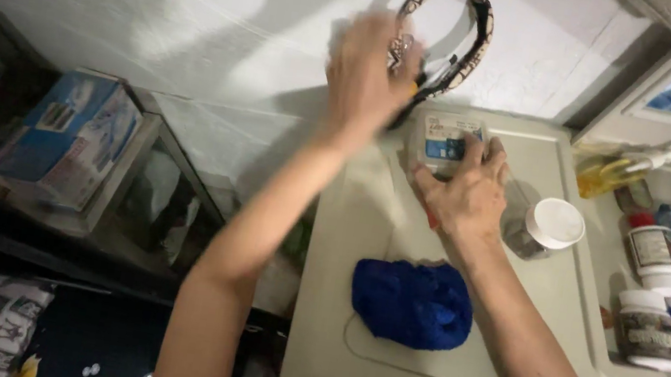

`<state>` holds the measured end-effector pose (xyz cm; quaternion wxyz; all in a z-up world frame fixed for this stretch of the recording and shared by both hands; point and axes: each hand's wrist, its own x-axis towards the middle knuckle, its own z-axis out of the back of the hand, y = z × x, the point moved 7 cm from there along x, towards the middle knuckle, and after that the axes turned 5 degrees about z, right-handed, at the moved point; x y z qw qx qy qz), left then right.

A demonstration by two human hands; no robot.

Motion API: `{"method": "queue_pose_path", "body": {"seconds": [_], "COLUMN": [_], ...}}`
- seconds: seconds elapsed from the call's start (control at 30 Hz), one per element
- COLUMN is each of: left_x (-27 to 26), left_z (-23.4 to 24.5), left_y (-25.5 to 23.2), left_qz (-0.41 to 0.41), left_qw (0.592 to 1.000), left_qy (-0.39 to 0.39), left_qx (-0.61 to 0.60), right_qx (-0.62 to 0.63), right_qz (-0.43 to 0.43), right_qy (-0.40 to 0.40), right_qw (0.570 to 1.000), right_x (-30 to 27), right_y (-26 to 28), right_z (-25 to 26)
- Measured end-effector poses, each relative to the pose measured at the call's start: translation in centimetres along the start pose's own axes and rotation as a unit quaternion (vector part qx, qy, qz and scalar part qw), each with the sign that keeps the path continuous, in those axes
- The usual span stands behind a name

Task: Cleaning a storage bin surface and organizing various toiletries and medicine bottles.

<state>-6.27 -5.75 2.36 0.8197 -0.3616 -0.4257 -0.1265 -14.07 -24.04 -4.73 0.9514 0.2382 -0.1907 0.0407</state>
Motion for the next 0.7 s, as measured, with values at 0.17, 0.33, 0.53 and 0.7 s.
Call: {"method": "queue_pose_path", "body": {"seconds": [0.17,0.33,0.53,0.7], "left_x": [7.9,8.5,9.0,8.9], "left_z": [-4.1,-9.3,-4.7,-3.1], "left_y": [3.4,7.8,6.2,7.5], "left_qz": [0.003,0.06,0.063,0.06], "left_qw": [0.999,0.985,0.983,0.987], "left_qy": [0.021,0.151,0.102,0.059], "left_qx": [0.041,0.05,-0.141,-0.139], "right_qx": [0.003,-0.009,0.003,0.023], "right_qz": [-0.02,-0.026,-0.031,-0.028], "right_qy": [-0.043,-0.024,-0.027,-0.078], "right_qw": [0.999,0.999,0.999,0.996], "right_x": [-0.2,0.4,1.3,4.5], "right_y": [0.4,1.0,1.1,-1.5], "right_z": [0.2,0.5,0.7,0.1]}}
